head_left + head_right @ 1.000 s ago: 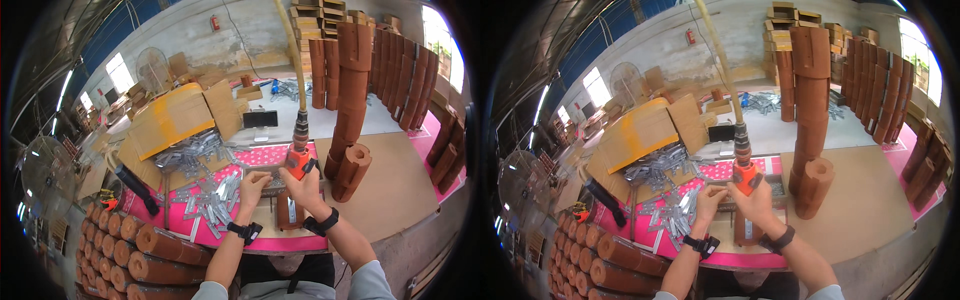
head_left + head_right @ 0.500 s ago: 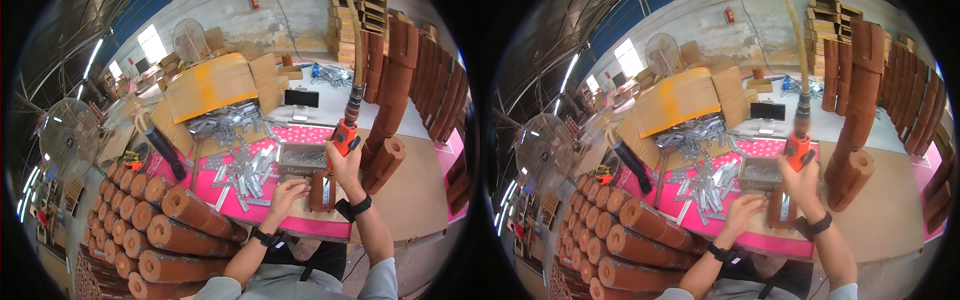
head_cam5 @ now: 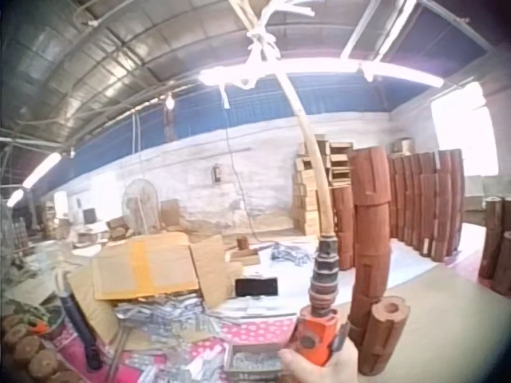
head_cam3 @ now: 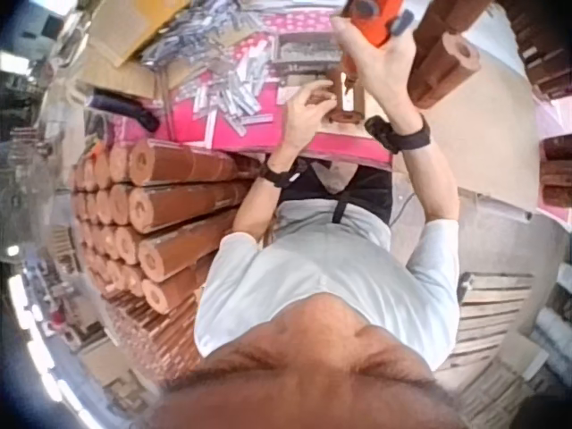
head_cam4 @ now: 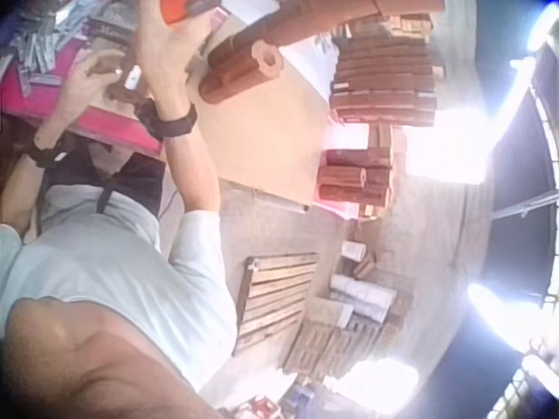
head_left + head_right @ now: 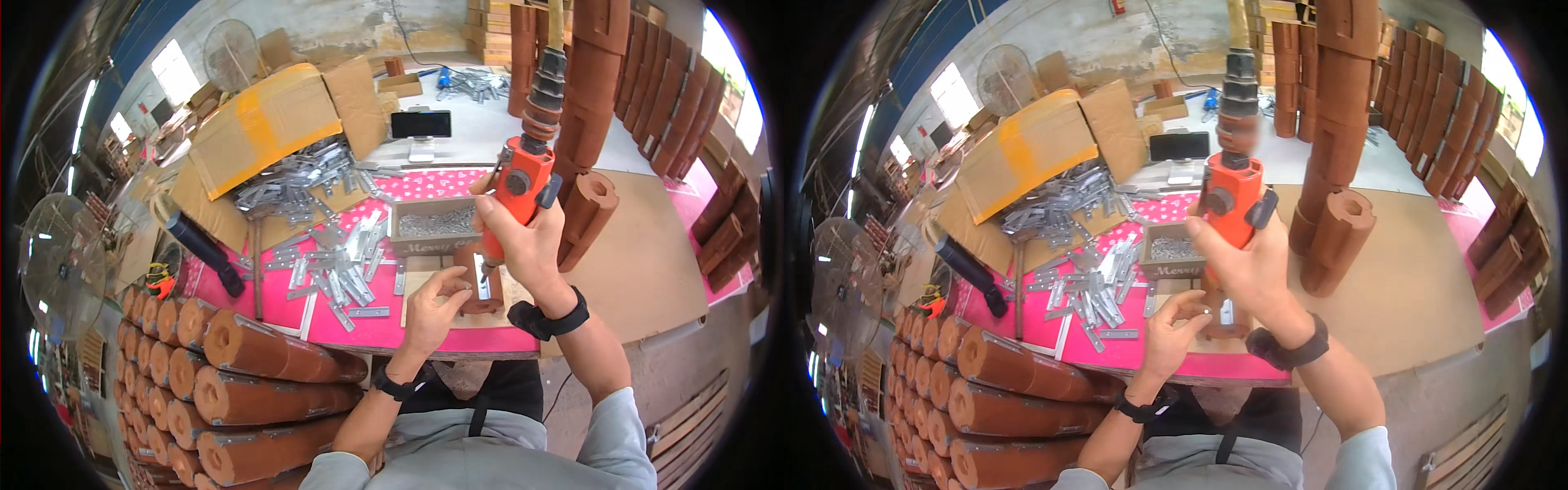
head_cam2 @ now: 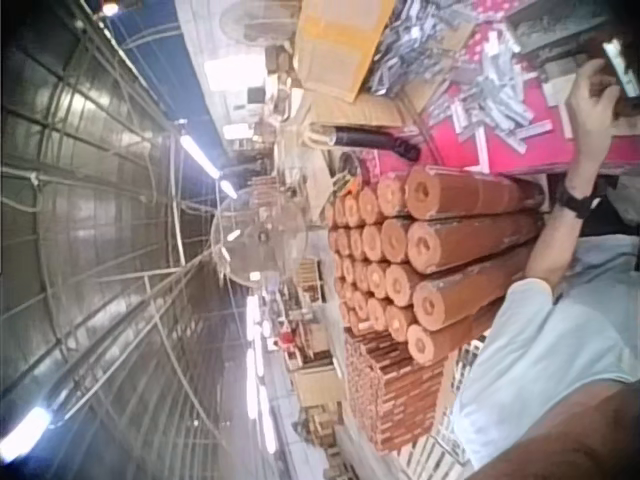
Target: The recorder is using a powered screwdriver to attach L-brackets or metal plates to wooden/bamboo furniture legs or pillars in a factory environment.
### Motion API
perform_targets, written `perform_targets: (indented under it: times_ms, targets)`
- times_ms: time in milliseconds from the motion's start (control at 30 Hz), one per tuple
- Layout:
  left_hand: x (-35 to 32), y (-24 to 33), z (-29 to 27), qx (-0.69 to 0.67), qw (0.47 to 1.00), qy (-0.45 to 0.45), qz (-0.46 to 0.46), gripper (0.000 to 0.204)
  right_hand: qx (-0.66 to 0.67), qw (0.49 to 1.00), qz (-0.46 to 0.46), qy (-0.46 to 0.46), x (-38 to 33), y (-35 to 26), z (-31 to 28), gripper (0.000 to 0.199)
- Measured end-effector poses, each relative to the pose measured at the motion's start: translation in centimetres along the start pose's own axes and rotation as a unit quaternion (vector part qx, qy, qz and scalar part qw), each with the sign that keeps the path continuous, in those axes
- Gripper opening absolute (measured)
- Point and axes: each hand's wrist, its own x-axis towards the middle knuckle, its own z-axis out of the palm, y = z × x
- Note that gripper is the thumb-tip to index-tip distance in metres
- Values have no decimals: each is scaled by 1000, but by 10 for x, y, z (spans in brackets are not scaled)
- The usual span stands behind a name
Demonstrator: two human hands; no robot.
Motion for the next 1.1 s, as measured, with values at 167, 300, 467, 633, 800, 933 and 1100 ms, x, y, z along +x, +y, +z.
perform_targets:
  times_ms: [167, 300, 467, 633, 800, 933, 1100]
  targets:
    - [-1, 4, 13, -5, 999, -10, 44, 31, 9, 1000, 15, -21, -6, -5, -3, 18]
    - [-2, 9, 16, -44, 999, -5, 12, 31, 47, 998, 40, -17, -7, -8, -2, 19]
    - [-1, 3, 19, -44, 999, -2, 22, 30, 41, 998, 33, -20, -6, -4, -5, 21]
    - [3, 5, 20, -23, 999, -3, 28, 30, 24, 999, 11, -22, -6, 0, -5, 21]
    - [16, 4, 15, 132, 978, -7, 163, 29, -16, 1000, 19, -12, -3, 11, -6, 30]
    - [21, -3, 13, 192, 956, -22, 222, 28, -30, 999, 11, -20, -2, 19, -7, 35]
    - [21, -3, 13, 188, 960, -21, 207, 27, -33, 999, -6, -9, -4, 25, -6, 38]
